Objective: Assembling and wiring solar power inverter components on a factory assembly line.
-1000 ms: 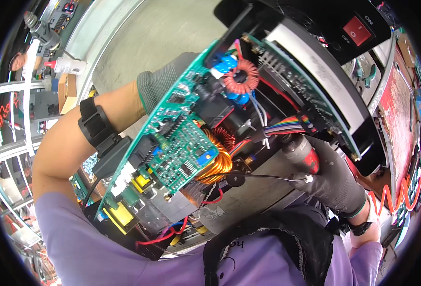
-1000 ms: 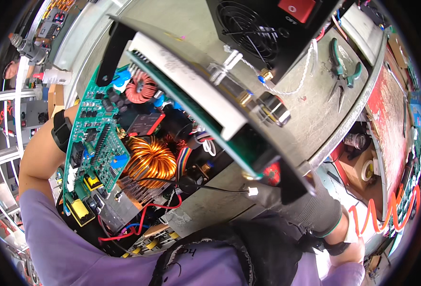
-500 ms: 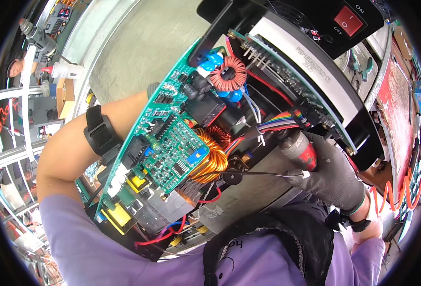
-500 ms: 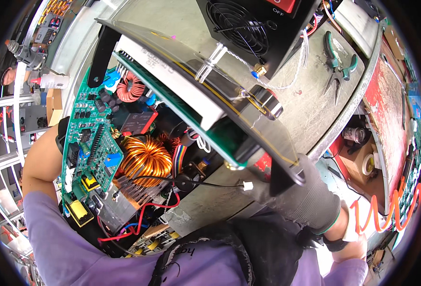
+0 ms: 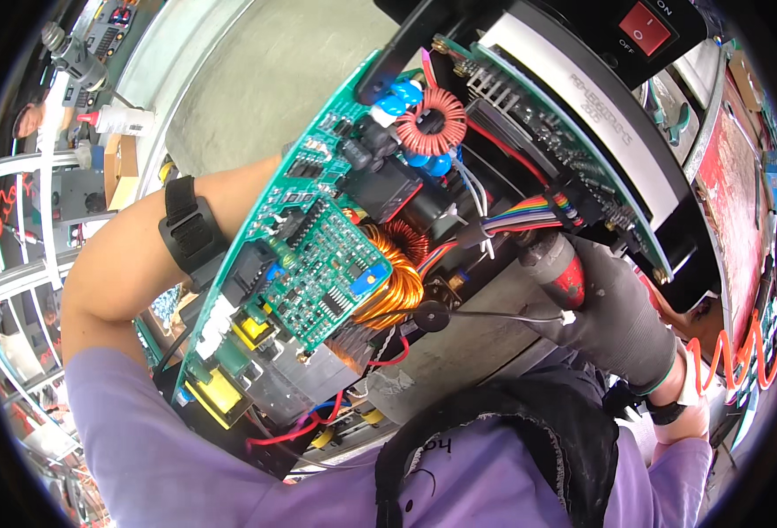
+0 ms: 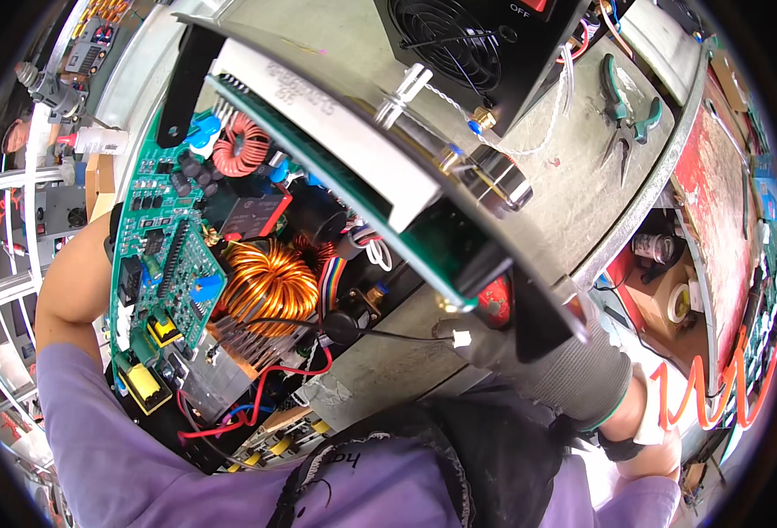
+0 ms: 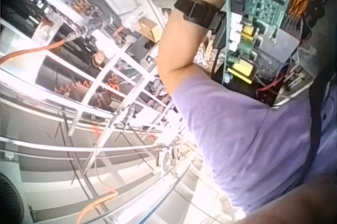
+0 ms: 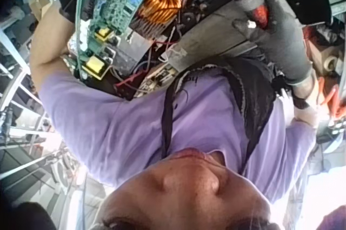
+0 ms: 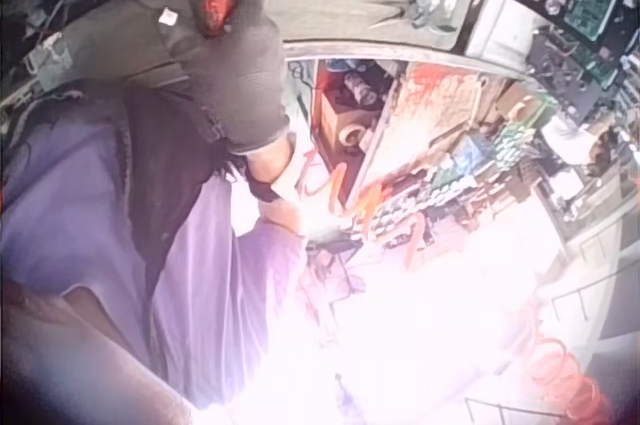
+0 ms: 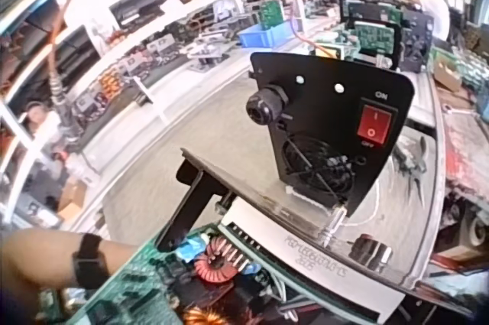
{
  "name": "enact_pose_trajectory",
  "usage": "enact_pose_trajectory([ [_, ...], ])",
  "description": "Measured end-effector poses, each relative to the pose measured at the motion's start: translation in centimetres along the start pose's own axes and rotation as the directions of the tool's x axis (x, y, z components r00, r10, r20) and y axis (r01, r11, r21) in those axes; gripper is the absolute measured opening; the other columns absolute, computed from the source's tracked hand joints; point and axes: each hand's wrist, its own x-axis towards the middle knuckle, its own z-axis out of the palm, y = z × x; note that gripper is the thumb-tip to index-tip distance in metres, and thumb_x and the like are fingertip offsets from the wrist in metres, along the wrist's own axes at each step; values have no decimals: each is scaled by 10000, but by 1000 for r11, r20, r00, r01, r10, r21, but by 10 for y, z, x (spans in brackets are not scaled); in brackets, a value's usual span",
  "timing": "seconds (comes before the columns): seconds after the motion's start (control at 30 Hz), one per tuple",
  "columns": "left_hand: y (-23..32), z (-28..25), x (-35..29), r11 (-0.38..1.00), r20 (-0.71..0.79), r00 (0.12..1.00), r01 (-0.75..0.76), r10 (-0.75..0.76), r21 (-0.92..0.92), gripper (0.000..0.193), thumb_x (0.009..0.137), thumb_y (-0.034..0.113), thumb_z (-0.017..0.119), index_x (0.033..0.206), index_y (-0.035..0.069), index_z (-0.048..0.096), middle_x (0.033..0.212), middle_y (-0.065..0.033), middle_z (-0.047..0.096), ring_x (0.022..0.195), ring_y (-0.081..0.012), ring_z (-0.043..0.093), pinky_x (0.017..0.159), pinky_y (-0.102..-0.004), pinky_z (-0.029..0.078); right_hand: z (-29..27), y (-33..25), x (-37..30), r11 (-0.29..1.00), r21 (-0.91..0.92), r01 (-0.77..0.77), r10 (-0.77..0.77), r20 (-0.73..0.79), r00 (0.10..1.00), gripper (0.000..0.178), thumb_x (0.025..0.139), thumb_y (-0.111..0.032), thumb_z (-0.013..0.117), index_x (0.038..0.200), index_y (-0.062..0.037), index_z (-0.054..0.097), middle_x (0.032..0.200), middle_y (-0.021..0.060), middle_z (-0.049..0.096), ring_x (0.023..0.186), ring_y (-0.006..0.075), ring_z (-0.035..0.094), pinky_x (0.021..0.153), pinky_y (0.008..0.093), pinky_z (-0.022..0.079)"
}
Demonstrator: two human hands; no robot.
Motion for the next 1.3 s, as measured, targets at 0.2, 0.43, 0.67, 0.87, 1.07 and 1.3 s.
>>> enact_pose_trajectory([
  [0.2, 1, 2, 0, 1000, -2, 1000, -3, 3, 0, 341, 976, 140, 570, 1248, -53, 643, 1067, -74, 663, 941, -146, 626, 826, -296, 509, 2, -11, 9, 991, -65, -119, 121, 18, 993, 705, 677, -229, 929, 1249, 24, 602, 1059, 199, 683, 946, 367, 678, 848, 419, 536],
  [0.43, 1, 1, 0, 1000, -3, 1000, -12, 12, -2, 340, 973, 133, 574, 1248, -53, 643, 1082, -80, 667, 953, -149, 632, 837, -299, 513, 2, -1, 8, 983, 110, -147, 143, 45, 989, 708, 693, -214, 911, 1278, 19, 588, 1050, 192, 675, 943, 331, 669, 851, 404, 537],
  [0.67, 4, 0, 0, 1000, -2, 1000, -14, 15, 2, 339, 969, 126, 578, 1248, -54, 643, 1097, -86, 670, 966, -153, 637, 849, -301, 518, -2, -7, 12, 993, 29, -114, 111, 97, 989, 625, 763, -175, 868, 1302, -18, 594, 996, 137, 681, 850, 212, 654, 807, 364, 549],
  [0.87, 10, 0, 5, 999, -23, 999, -44, 44, -6, 338, 966, 120, 582, 1248, -55, 644, 1110, -91, 673, 977, -156, 642, 858, -303, 522, -4, -18, 16, 959, 12, -283, 278, 148, 949, 586, 771, -243, 874, 1230, 24, 626, 991, 153, 693, 897, 259, 676, 837, 382, 534],
  [1.07, 31, 1, 20, 994, -96, 989, -110, 110, 5, 338, 962, 114, 585, 1248, -55, 644, 1122, -96, 676, 988, -159, 647, 868, -306, 526, -3, -20, 20, 956, 44, -290, 282, 137, 950, 566, 768, -238, 874, 1204, 27, 630, 960, 137, 688, 850, 239, 660, 811, 374, 536],
  [1.3, 39, -27, 26, 979, -279, 946, -190, 164, -69, 337, 958, 108, 590, 1248, -56, 645, 1137, -102, 680, 1000, -163, 652, 879, -308, 530, -7, -16, 21, 935, -159, -315, 341, 176, 923, 607, 802, -363, 862, 1245, -46, 594, 924, 189, 726, 898, 343, 740, 802, 441, 559],
])
